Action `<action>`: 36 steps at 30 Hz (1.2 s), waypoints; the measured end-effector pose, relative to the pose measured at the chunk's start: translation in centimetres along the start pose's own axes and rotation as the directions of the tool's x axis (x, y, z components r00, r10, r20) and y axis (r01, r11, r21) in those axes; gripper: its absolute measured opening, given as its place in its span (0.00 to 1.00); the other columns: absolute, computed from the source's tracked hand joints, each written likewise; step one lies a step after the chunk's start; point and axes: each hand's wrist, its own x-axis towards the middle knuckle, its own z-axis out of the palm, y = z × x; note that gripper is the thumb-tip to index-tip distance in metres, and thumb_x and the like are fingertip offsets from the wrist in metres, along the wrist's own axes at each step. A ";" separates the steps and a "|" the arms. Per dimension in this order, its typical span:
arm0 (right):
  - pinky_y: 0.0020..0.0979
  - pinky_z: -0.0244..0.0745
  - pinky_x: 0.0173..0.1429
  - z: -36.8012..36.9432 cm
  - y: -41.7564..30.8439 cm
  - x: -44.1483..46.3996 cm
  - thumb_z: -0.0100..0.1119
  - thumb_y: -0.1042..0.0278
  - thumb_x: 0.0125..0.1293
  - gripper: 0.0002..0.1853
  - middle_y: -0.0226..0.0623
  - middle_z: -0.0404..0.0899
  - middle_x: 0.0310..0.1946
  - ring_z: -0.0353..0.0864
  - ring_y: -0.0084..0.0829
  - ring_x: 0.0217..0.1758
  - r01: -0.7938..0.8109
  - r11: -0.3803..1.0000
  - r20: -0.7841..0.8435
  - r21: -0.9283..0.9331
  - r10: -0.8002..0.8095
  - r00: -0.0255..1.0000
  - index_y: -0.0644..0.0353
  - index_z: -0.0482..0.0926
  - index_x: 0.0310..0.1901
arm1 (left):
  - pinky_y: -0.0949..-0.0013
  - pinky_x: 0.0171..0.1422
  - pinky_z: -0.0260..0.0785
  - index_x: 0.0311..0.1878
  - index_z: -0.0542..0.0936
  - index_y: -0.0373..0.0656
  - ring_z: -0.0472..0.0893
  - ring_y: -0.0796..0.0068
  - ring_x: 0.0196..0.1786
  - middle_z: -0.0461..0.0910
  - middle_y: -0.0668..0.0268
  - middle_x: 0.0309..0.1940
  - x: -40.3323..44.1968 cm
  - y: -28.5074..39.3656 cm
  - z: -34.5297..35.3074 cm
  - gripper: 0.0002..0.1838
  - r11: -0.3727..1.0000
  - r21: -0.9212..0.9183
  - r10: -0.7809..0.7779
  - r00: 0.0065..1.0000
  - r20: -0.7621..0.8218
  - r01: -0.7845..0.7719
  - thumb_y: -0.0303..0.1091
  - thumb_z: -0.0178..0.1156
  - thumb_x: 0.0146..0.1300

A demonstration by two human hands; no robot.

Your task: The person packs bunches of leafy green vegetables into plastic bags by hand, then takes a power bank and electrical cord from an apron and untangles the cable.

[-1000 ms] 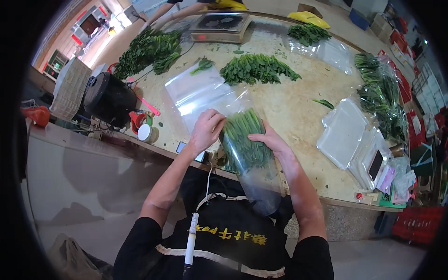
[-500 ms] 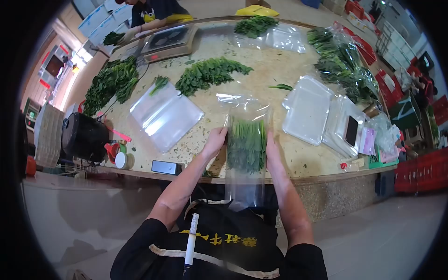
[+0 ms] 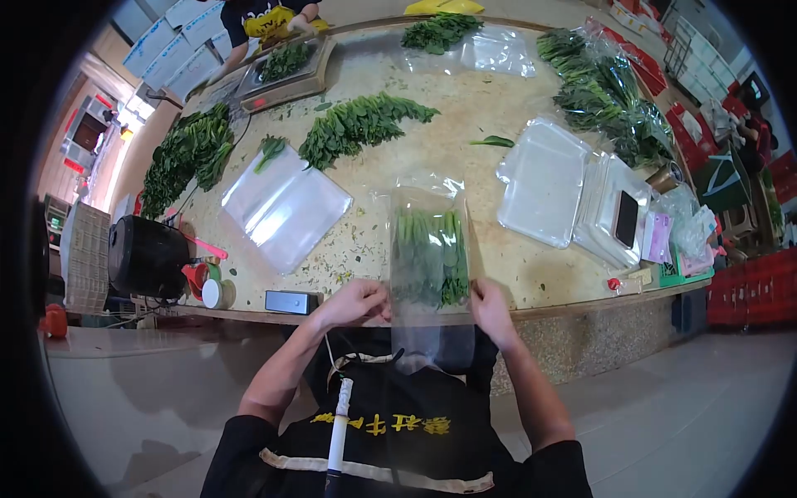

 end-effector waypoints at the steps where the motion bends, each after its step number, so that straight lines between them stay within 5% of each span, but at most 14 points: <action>1: 0.29 0.73 0.36 -0.6 -4.1 -1.2 0.56 0.65 0.77 0.13 0.30 0.81 0.30 0.78 0.21 0.31 -0.020 0.998 0.059 0.056 0.016 0.998 0.67 0.83 0.45 | 0.66 0.41 0.78 0.37 0.81 0.33 0.86 0.70 0.32 0.86 0.60 0.29 -0.4 0.0 0.3 0.14 0.994 -0.105 0.002 1.000 0.029 0.001 0.31 0.52 0.77; 4: 0.29 0.75 0.37 -1.6 -9.1 1.9 0.56 0.64 0.77 0.14 0.31 0.82 0.30 0.80 0.23 0.33 -0.110 0.994 0.005 0.027 0.110 0.994 0.67 0.83 0.49 | 0.70 0.43 0.77 0.38 0.81 0.34 0.84 0.76 0.33 0.85 0.64 0.30 0.2 4.0 -0.3 0.14 0.984 -0.154 0.082 0.996 -0.030 -0.085 0.32 0.52 0.78; 7: 0.32 0.78 0.39 -4.5 -12.3 8.1 0.58 0.59 0.76 0.17 0.37 0.83 0.35 0.80 0.26 0.33 0.126 0.985 -0.311 -0.118 -0.157 0.937 0.67 0.80 0.50 | 0.69 0.45 0.75 0.37 0.83 0.38 0.80 0.77 0.34 0.81 0.66 0.29 1.5 11.3 -3.0 0.10 0.919 -0.286 0.188 0.939 -0.288 -0.272 0.33 0.58 0.72; 8: 0.32 0.77 0.38 -6.0 -17.9 7.4 0.59 0.59 0.75 0.16 0.37 0.82 0.33 0.79 0.26 0.32 0.199 0.936 -0.305 0.289 -0.107 0.946 0.67 0.80 0.46 | 0.69 0.42 0.74 0.40 0.83 0.38 0.77 0.77 0.31 0.79 0.68 0.30 1.3 13.2 -4.5 0.09 0.878 -0.286 0.286 0.900 -0.327 -0.383 0.32 0.57 0.71; 12: 0.30 0.77 0.43 -10.8 -27.6 5.3 0.62 0.63 0.73 0.15 0.35 0.82 0.38 0.79 0.25 0.37 0.292 0.905 -0.165 0.310 -0.251 0.954 0.65 0.78 0.52 | 0.67 0.43 0.74 0.38 0.77 0.39 0.78 0.75 0.31 0.75 0.67 0.24 -2.1 19.5 -5.8 0.08 0.661 -0.437 0.440 0.786 -0.434 -0.611 0.31 0.54 0.75; 15: 0.30 0.79 0.46 -11.5 -30.7 3.1 0.67 0.63 0.70 0.21 0.38 0.81 0.52 0.80 0.28 0.40 0.504 0.863 -0.223 -0.017 -0.495 0.840 0.62 0.75 0.60 | 0.63 0.52 0.75 0.42 0.78 0.40 0.76 0.74 0.32 0.76 0.67 0.28 -0.5 17.6 -5.9 0.08 0.578 -0.458 0.500 0.737 -0.456 -0.675 0.34 0.56 0.76; 18: 0.33 0.81 0.48 -11.9 -32.8 1.2 0.71 0.64 0.66 0.28 0.39 0.75 0.63 0.83 0.33 0.43 0.766 0.626 -0.081 -0.143 -0.779 0.622 0.59 0.71 0.65 | 0.59 0.60 0.76 0.39 0.79 0.40 0.80 0.72 0.31 0.76 0.68 0.24 1.2 14.9 -5.2 0.11 0.739 -0.408 0.363 0.827 -0.430 -0.537 0.35 0.54 0.78; 20: 0.35 0.83 0.48 -10.9 -31.9 2.5 0.73 0.65 0.63 0.33 0.42 0.71 0.67 0.85 0.36 0.45 0.749 0.320 0.174 -0.580 -0.850 0.498 0.58 0.69 0.67 | 0.58 0.61 0.76 0.40 0.79 0.40 0.81 0.73 0.32 0.78 0.68 0.25 1.5 14.3 -4.4 0.10 0.717 -0.459 0.376 0.846 -0.379 -0.524 0.34 0.54 0.78; 22: 0.36 0.84 0.46 -11.2 -32.4 3.4 0.73 0.68 0.61 0.28 0.43 0.78 0.60 0.86 0.37 0.45 0.684 0.441 0.130 -0.581 -0.780 0.612 0.60 0.75 0.62 | 0.58 0.62 0.75 0.42 0.79 0.39 0.81 0.73 0.32 0.78 0.67 0.26 1.3 14.5 -4.7 0.10 0.723 -0.431 0.400 0.836 -0.376 -0.540 0.34 0.53 0.79; 25: 0.30 0.80 0.41 -15.5 -35.5 3.6 0.71 0.72 0.63 0.08 0.37 0.83 0.36 0.85 0.30 0.37 0.755 0.344 -0.022 -0.558 -0.916 0.401 0.61 0.84 0.41 | 0.61 0.61 0.75 0.41 0.79 0.36 0.81 0.73 0.35 0.78 0.66 0.26 0.5 15.5 -5.5 0.10 0.677 -0.434 0.412 0.795 -0.445 -0.594 0.33 0.54 0.78; 26: 0.27 0.78 0.39 -17.4 -37.2 2.9 0.71 0.74 0.63 0.06 0.33 0.82 0.35 0.84 0.26 0.34 0.762 0.535 -0.225 -0.365 -0.845 0.486 0.60 0.84 0.41 | 0.60 0.63 0.74 0.42 0.78 0.37 0.80 0.73 0.35 0.76 0.67 0.25 -0.5 16.1 -6.1 0.10 0.701 -0.407 0.366 0.785 -0.499 -0.585 0.33 0.53 0.78; 27: 0.25 0.78 0.41 -19.8 -39.9 0.8 0.69 0.76 0.66 0.07 0.31 0.84 0.36 0.84 0.22 0.35 0.651 0.496 -0.239 -0.574 -0.862 0.446 0.59 0.85 0.44 | 0.62 0.63 0.74 0.41 0.78 0.36 0.79 0.73 0.36 0.75 0.68 0.24 -1.5 17.1 -6.3 0.10 0.727 -0.351 0.356 0.762 -0.541 -0.590 0.32 0.53 0.77; 31: 0.19 0.76 0.40 -23.8 -40.2 0.3 0.64 0.75 0.73 0.06 0.33 0.85 0.36 0.84 0.19 0.36 0.829 0.483 -0.577 -0.282 -0.776 0.256 0.65 0.83 0.48 | 0.66 0.55 0.74 0.38 0.78 0.36 0.78 0.73 0.34 0.73 0.68 0.23 -3.2 16.6 -8.5 0.11 0.669 -0.340 0.363 0.690 -0.625 -0.661 0.33 0.53 0.76; 36: 0.28 0.77 0.46 -15.9 -29.7 4.9 0.60 0.84 0.59 0.11 0.32 0.83 0.37 0.82 0.24 0.39 0.629 0.663 -0.215 -0.406 -0.738 0.640 0.62 0.83 0.43 | 0.70 0.42 0.72 0.37 0.79 0.34 0.75 0.74 0.28 0.74 0.65 0.22 -7.3 17.8 -9.5 0.11 0.662 -0.206 0.434 0.593 -0.678 -0.720 0.30 0.55 0.75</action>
